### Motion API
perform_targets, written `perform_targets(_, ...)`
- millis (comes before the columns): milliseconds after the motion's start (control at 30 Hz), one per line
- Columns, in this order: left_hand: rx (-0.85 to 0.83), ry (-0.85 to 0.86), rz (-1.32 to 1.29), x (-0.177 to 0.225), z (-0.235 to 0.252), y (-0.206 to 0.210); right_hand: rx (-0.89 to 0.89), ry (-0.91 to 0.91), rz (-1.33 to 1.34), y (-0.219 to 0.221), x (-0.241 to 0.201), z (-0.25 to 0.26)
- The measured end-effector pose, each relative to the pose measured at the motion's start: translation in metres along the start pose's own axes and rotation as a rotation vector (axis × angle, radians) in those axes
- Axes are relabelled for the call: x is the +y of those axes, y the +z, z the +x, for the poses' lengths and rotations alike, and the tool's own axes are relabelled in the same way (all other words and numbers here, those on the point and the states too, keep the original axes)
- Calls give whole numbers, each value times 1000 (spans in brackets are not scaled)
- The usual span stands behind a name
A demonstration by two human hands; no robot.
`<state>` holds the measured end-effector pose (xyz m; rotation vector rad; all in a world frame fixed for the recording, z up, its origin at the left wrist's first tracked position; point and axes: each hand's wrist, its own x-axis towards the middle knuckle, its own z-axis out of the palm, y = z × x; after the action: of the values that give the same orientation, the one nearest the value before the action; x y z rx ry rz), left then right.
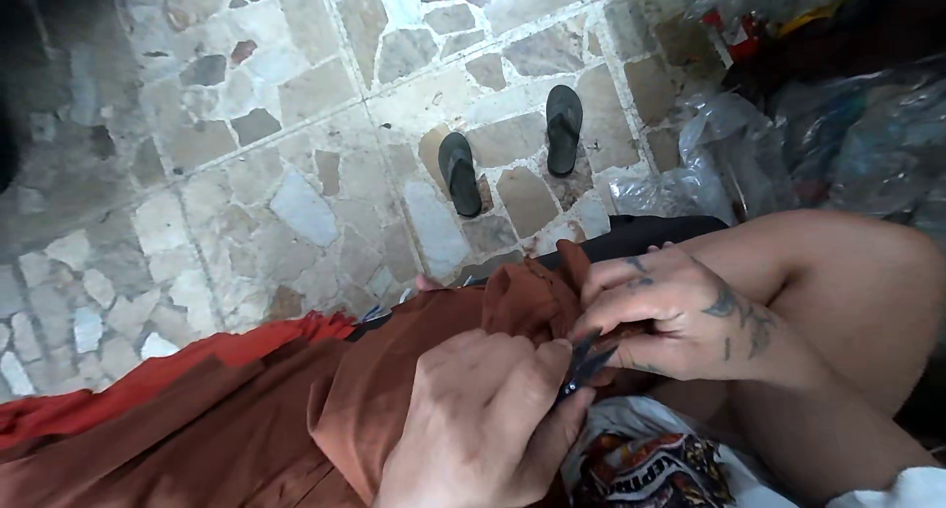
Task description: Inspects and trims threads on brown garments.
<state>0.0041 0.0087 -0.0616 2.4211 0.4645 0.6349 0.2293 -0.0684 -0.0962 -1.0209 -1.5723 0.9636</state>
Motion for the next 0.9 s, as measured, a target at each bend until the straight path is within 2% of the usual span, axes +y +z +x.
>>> perform_targets(100, -52, 34, 51, 1, 0, -2, -46, 37, -2, -2, 1, 0)
perform_targets(333, -108, 74, 119, 0, 2, -2, -120, 58, -272, -1, -3, -1)
perform_targets(667, -141, 63, 90, -6, 4, 0, -87, 109, -369, 4, -1, -2)
perform_targets(733, -128, 62, 65, -7, 4, 1, -100, 94, -317, 3, 0, -1)
perform_targets(900, -75, 21, -50, 0, 4, -4, -139, 34, 93, -5, 8, 2)
